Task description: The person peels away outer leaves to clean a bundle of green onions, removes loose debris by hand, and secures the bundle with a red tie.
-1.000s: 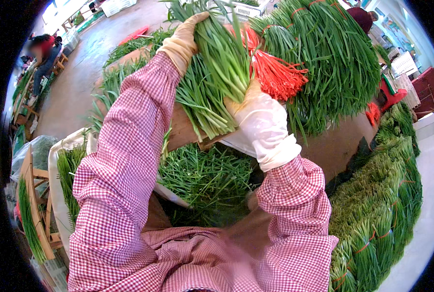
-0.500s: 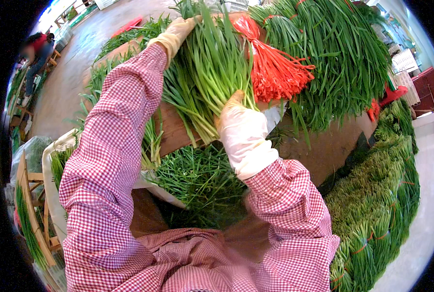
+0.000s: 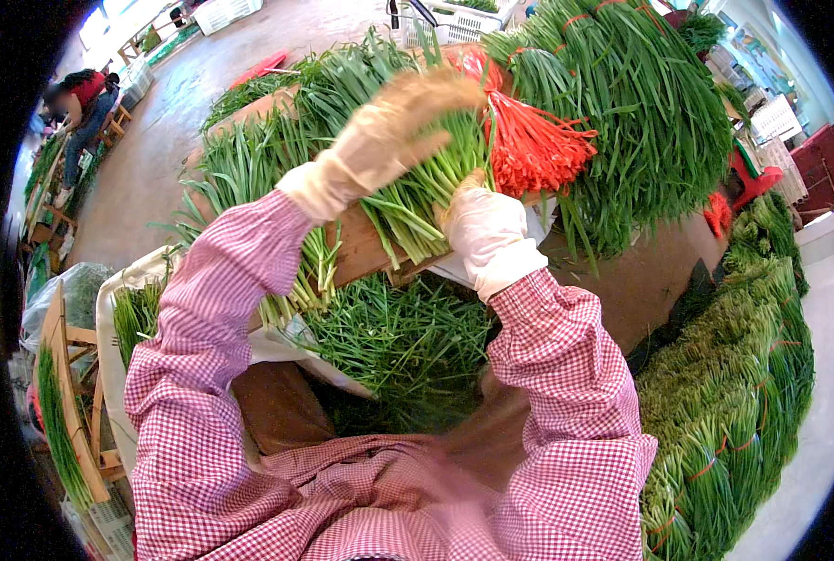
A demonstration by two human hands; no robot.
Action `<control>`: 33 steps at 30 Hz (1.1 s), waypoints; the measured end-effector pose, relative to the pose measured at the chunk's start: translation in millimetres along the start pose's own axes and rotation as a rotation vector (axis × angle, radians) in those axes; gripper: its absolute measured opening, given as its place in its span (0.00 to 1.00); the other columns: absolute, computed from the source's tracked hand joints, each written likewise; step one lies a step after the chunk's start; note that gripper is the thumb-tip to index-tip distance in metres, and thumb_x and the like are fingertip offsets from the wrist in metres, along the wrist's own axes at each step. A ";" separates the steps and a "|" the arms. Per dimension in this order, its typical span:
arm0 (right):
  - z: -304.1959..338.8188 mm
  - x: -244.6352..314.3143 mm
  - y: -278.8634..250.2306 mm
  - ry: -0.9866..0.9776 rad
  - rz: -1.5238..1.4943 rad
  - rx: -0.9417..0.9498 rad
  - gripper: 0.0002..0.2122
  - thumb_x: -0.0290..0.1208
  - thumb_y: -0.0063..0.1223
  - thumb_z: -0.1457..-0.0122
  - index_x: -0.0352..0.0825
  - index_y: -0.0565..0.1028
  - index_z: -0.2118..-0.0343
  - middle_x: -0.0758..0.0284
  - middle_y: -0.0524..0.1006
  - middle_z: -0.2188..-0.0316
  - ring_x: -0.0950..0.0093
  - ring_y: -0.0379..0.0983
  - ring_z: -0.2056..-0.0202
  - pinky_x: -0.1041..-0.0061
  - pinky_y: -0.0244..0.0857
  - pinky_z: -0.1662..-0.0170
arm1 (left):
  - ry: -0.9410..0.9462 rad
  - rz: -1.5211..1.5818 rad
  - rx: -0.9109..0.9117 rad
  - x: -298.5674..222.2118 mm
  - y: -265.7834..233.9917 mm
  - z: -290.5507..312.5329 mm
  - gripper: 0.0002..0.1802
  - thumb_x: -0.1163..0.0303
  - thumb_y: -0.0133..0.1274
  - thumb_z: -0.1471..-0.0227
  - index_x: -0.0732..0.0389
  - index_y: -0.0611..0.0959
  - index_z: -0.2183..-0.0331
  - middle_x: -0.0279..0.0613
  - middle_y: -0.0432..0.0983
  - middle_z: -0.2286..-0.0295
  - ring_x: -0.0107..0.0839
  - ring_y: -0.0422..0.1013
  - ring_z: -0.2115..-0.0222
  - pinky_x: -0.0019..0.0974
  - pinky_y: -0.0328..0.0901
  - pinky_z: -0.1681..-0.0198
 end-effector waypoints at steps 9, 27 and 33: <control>24.6 -4.2 -12.3 -0.155 0.029 0.094 0.35 0.52 0.45 0.50 0.23 0.55 0.49 0.61 0.74 0.84 0.66 0.72 0.83 0.67 0.64 0.80 | 0.054 0.053 0.368 47.0 52.5 27.3 0.23 0.59 0.21 0.43 0.47 0.72 0.59 0.30 0.65 0.54 0.29 0.55 0.48 0.44 0.37 0.42; -0.5 16.3 17.2 -0.175 -0.305 -0.393 0.43 0.56 0.53 0.58 0.31 0.51 0.45 0.52 0.53 0.46 0.57 0.57 0.48 0.68 0.58 0.51 | -0.002 0.066 0.146 61.0 64.0 31.0 0.18 0.67 0.35 0.49 0.55 0.69 0.55 0.35 0.68 0.58 0.41 0.65 0.58 0.35 0.58 0.50; -1.8 30.0 11.5 -0.086 -0.270 -0.163 0.45 0.59 0.53 0.62 0.40 0.49 0.43 0.51 0.49 0.44 0.56 0.54 0.47 0.60 0.56 0.51 | -0.393 1.198 0.187 86.2 81.3 27.4 0.18 0.69 0.37 0.48 0.56 0.69 0.54 0.39 0.68 0.58 0.36 0.64 0.56 0.33 0.58 0.51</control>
Point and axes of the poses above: each hand's wrist, its own z-axis away from the middle knuckle, its own y-axis out of the palm, x = y × z, the point moved 1 cm from there along -z, towards the middle knuckle
